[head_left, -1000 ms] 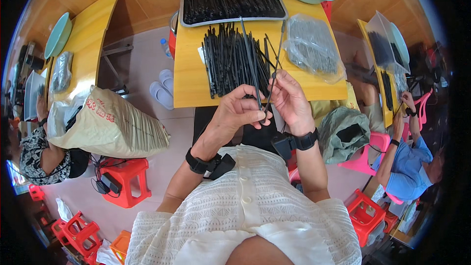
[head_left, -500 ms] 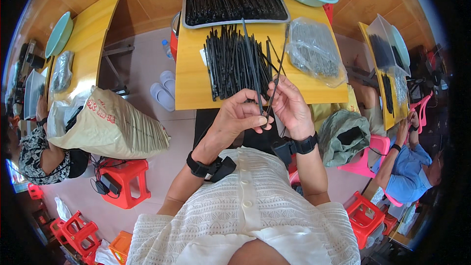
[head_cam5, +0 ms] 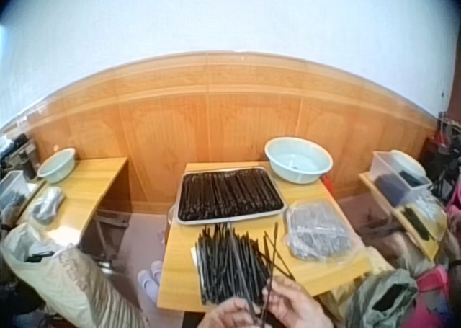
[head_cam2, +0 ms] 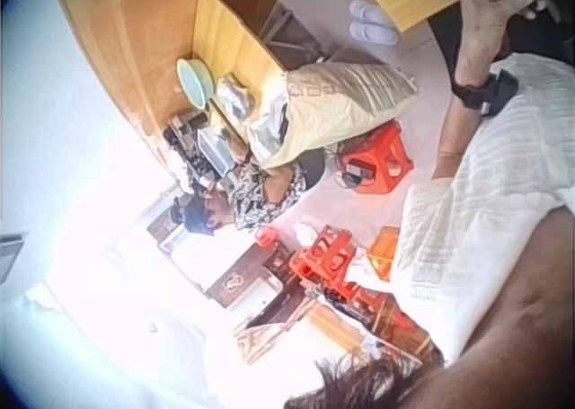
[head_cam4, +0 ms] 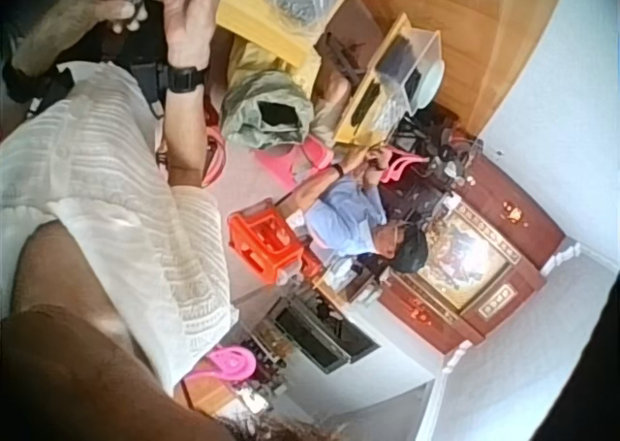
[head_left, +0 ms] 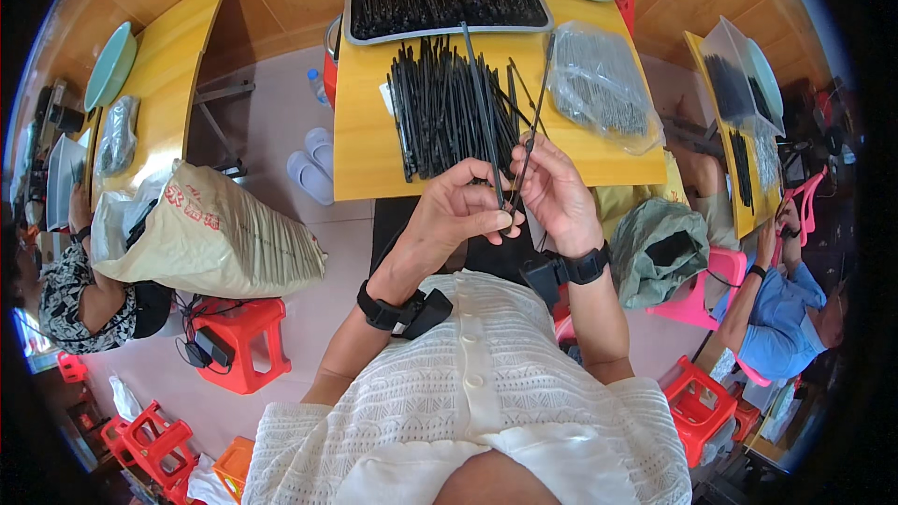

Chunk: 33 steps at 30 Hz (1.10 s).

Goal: Threading thin wire through black plastic components to assemble products.

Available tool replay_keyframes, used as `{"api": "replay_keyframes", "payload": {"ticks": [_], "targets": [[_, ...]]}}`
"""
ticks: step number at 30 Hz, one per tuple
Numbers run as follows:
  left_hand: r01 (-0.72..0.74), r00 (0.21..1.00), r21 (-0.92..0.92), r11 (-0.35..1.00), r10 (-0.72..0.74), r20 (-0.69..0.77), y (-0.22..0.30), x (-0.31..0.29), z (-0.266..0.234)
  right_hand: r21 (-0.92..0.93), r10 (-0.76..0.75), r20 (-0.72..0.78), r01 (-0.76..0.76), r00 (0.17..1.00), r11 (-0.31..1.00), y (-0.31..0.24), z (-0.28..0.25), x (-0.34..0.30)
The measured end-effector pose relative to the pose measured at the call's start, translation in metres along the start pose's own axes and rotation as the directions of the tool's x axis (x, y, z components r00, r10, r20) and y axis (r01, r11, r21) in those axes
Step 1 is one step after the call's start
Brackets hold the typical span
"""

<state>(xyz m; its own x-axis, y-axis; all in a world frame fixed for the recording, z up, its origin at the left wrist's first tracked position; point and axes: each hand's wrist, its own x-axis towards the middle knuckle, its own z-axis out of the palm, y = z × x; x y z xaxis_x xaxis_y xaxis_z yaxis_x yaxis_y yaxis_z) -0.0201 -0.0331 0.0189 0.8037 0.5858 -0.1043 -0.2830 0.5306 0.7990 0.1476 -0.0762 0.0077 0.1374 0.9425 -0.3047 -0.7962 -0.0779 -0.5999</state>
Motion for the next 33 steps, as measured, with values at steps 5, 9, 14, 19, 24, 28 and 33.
{"api": "replay_keyframes", "payload": {"ticks": [5, 9, 14, 19, 24, 28, 33], "targets": [[0.008, 1.000, -0.002, 1.000, -0.008, 0.003, -0.001, -0.001, 0.000, 0.003, -0.006, -0.023, 0.006, 1.000, 1.000, 0.002, 0.000, 0.000], [-0.003, 1.000, -0.006, 1.000, 0.003, 0.014, -0.002, -0.002, -0.001, 0.022, 0.014, -0.037, -0.013, 0.999, 1.000, 0.001, -0.001, 0.000], [0.002, 1.000, 0.006, 1.000, -0.002, 0.019, 0.000, -0.001, -0.001, 0.027, 0.025, -0.042, -0.024, 0.999, 0.999, 0.001, -0.001, 0.001], [-0.047, 0.999, 0.050, 0.998, 0.047, 0.006, 0.000, -0.001, 0.001, 0.008, -0.008, -0.069, 0.009, 0.998, 1.000, -0.002, 0.001, -0.001], [-0.028, 0.999, 0.135, 0.991, 0.033, -0.034, -0.004, 0.001, -0.002, -0.112, -0.132, -0.097, 0.121, 0.987, 0.986, -0.001, -0.001, -0.002], [0.009, 0.999, 0.183, 0.983, 0.000, -0.048, -0.007, 0.001, -0.004, -0.216, -0.213, -0.095, 0.189, 0.972, 0.958, -0.004, 0.003, -0.003], [-0.056, 0.998, 0.204, 0.977, 0.059, -0.012, -0.016, 0.005, -0.007, -0.377, -0.253, -0.068, 0.210, 0.965, 0.902, -0.010, 0.012, -0.002]]}}
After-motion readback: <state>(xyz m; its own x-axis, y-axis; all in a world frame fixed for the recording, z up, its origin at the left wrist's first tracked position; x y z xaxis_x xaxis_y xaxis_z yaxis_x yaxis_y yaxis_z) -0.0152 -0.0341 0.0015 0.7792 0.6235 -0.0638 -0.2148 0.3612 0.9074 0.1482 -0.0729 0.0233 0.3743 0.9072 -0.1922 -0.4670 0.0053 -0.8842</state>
